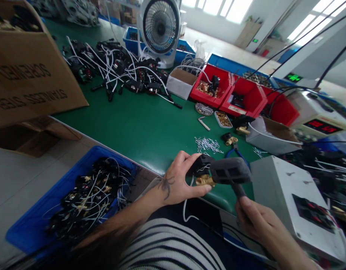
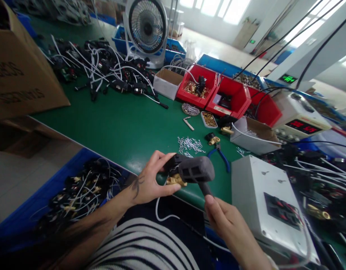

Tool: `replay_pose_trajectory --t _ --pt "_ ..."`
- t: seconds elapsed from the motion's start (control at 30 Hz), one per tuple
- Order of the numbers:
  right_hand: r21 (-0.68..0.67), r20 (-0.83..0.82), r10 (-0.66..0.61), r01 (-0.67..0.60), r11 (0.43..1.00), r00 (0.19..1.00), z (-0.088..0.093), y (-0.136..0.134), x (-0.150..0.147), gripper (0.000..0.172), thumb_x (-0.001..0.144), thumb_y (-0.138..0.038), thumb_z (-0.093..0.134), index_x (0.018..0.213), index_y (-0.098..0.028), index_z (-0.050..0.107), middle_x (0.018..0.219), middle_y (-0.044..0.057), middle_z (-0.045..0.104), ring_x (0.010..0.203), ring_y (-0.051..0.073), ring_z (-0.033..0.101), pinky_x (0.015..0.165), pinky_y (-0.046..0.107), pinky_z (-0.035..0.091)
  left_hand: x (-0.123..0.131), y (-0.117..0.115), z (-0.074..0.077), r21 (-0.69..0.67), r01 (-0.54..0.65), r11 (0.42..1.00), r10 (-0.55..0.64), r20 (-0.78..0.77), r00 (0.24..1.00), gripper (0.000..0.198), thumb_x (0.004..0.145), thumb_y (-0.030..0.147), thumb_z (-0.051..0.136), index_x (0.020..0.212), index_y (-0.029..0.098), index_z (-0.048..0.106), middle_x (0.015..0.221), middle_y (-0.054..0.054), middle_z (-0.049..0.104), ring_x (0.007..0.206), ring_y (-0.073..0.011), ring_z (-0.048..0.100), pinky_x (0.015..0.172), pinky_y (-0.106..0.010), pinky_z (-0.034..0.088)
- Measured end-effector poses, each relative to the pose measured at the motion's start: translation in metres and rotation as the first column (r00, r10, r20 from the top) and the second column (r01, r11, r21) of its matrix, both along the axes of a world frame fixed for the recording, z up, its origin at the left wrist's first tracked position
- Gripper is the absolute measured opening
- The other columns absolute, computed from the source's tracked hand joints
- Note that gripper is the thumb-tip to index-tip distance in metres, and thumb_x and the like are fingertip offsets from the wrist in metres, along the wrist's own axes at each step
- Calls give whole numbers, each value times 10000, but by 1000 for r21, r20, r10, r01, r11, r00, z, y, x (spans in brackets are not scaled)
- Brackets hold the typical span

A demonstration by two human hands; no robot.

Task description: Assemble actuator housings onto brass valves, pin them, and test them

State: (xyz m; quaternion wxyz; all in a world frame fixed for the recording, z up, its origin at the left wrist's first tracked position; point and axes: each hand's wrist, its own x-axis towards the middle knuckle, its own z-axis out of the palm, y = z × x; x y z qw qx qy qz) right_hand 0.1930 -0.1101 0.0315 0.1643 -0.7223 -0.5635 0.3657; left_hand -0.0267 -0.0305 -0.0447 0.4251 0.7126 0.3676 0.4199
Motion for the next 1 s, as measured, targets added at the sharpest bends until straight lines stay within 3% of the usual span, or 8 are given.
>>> replay_pose_trajectory --t 0.1,0.17,0.27,0.33,0.47,0.63,0.83,1.0 --pt "50 -75 -125 129 990 989 4 5 -8 485 761 -687 571 623 -222 567 478 -34 365 404 118 298 375 254 219 -2 0 1 -29 18 999 -18 9 1000 705 711 466 732 1331 247 479 1077 -47 463 1019 -206 528 898 -378 520" --pt "202 -58 -144 152 968 988 9 14 -11 381 713 -598 682 787 -226 655 550 -23 496 440 131 417 381 245 325 -1 0 2 4 25 1000 -25 -17 1000 744 694 476 744 1341 233 469 1088 -56 467 1025 -214 529 921 -396 508" --pt "352 -117 -34 73 933 993 9 33 -18 310 678 -462 755 889 -242 699 843 28 704 712 191 655 625 283 551 2 -2 5 43 21 999 -18 -67 998 751 673 438 761 1333 218 477 1082 -55 473 1019 -216 529 934 -406 493" --pt "393 -162 60 9 919 985 3 44 -25 249 705 -405 744 887 -239 708 942 35 732 841 211 689 756 318 573 3 -3 7 44 24 999 -20 -85 996 735 668 403 763 1323 228 480 1067 -44 476 1001 -208 529 916 -394 496" --pt "430 -133 177 -104 897 975 -3 57 -37 173 767 -365 692 842 -211 716 849 38 742 770 211 697 704 327 582 3 -3 8 70 47 996 -42 -72 997 665 672 375 760 1267 214 511 1066 -47 479 1012 -209 520 914 -387 495" --pt "450 -38 292 -245 859 956 -2 62 -29 150 784 -298 662 890 -208 716 854 27 747 760 197 700 695 297 577 3 -1 4 124 42 991 -35 -63 997 595 680 391 751 1208 217 539 1075 -52 479 1029 -217 511 917 -392 496" --pt "502 5 241 -210 839 971 -7 62 -35 106 795 -300 639 819 -207 683 762 15 718 688 184 680 629 270 554 7 -5 3 164 7 986 10 -105 994 688 665 408 752 1268 217 479 1052 -48 478 997 -218 510 881 -395 517" --pt "494 145 139 -193 848 980 9 48 -32 190 814 -392 618 870 -215 658 763 23 696 658 175 650 591 261 509 8 -6 5 123 1 992 14 -125 992 717 663 417 762 1293 225 478 1068 -50 482 1007 -220 517 885 -399 518"
